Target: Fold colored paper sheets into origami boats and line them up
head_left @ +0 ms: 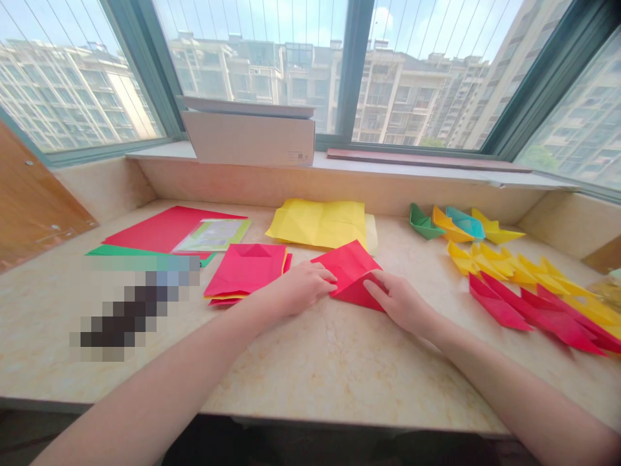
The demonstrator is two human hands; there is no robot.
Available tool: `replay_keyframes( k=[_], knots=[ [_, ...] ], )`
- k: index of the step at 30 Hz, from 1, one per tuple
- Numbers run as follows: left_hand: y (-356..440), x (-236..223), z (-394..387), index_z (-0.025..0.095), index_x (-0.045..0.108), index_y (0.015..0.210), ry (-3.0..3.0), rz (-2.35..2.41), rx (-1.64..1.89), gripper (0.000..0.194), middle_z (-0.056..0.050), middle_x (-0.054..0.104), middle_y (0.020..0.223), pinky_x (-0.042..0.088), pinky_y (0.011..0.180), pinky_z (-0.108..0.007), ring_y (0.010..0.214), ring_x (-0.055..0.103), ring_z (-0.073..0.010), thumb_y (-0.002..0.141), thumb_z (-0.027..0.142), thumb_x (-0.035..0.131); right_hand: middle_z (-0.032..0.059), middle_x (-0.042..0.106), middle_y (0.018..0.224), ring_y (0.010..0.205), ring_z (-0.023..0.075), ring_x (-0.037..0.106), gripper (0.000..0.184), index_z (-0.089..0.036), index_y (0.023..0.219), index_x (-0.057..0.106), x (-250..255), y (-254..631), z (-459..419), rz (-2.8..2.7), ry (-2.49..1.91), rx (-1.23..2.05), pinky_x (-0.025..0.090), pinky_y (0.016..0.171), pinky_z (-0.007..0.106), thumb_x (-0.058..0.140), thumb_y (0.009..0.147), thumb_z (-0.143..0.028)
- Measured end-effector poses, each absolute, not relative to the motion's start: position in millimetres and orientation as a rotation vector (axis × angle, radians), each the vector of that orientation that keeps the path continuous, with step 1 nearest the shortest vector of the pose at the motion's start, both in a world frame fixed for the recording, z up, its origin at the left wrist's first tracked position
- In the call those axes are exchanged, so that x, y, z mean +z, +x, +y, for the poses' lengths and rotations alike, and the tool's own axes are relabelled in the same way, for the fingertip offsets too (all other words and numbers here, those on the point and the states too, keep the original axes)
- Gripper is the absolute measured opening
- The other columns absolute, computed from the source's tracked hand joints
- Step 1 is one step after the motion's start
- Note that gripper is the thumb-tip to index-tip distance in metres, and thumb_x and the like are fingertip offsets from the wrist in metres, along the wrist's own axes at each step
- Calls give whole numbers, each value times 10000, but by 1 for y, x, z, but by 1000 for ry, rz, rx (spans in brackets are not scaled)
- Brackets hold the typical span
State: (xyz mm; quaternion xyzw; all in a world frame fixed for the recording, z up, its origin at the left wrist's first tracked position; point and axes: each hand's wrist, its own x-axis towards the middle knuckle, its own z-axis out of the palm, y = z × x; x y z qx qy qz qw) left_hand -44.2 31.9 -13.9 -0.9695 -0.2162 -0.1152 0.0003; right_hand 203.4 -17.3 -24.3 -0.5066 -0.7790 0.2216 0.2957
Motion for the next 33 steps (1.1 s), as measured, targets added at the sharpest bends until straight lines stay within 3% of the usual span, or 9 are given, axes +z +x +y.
replay_keyframes(
  k=[4, 10, 14, 17, 22, 27, 33],
  knots=[
    [-43, -15, 31, 202, 737, 1033, -3063, -679, -360, 258, -58, 736, 1109, 492, 920, -384, 1041, 653, -235, 901, 108, 536, 30, 701, 846, 745, 197, 620, 232, -201, 841, 616, -27, 202, -16, -2034, -1380, 610, 460, 656, 326, 462, 967, -320],
    [-44, -7, 24, 183, 698, 1072, -2999, -684, -558, 245, -86, 724, 1077, 492, 913, -412, 1019, 648, -233, 905, 155, 521, 30, 728, 1035, 934, 227, 663, 170, -250, 1016, 676, -19, 207, -22, -1952, -1138, 792, 512, 849, 379, 610, 893, -346],
    [-44, 10, 14, 170, 524, 1318, -2734, -608, -1036, 421, -139, 625, 1277, 436, 1025, -460, 1194, 568, -257, 913, 280, 549, 33, 739, 941, 822, 224, 697, 243, -248, 1003, 631, -3, 212, -32, -1446, -1069, 1014, 563, 720, 350, 668, 855, -436],
    [-44, 21, 6, 178, 451, 1376, -2518, -468, -1215, 511, -153, 542, 1380, 338, 1124, -502, 1326, 456, -276, 896, 288, 587, 43, 742, 963, 796, 234, 722, 306, -273, 1066, 576, 9, 213, -37, -1213, -991, 1223, 584, 660, 342, 655, 858, -483],
    [-38, 17, -1, 203, 642, 1136, -2703, -476, -885, 245, -101, 587, 1337, 349, 1124, -458, 1301, 474, -265, 916, 226, 538, 87, 738, 1015, 826, 260, 723, 341, -239, 1073, 580, 3, 214, -25, -1353, -1125, 1183, 602, 671, 372, 644, 853, -492],
    [-31, -6, 5, 154, 660, 1156, -2970, -635, -436, 288, -135, 654, 1217, 449, 1010, -443, 1163, 575, -282, 940, 244, 492, 76, 737, 996, 892, 256, 695, 206, -206, 1011, 659, -16, 218, -14, -1744, -1423, 593, 563, 788, 402, 597, 883, -354],
    [-29, -13, 4, 142, 635, 1218, -3061, -771, -371, 349, -133, 641, 1249, 462, 995, -383, 1146, 590, -256, 964, 281, 442, 44, 742, 1062, 937, 235, 689, 274, -254, 1119, 699, -16, 214, -18, -2035, -1317, 574, 544, 853, 394, 522, 916, -209]
  ],
)
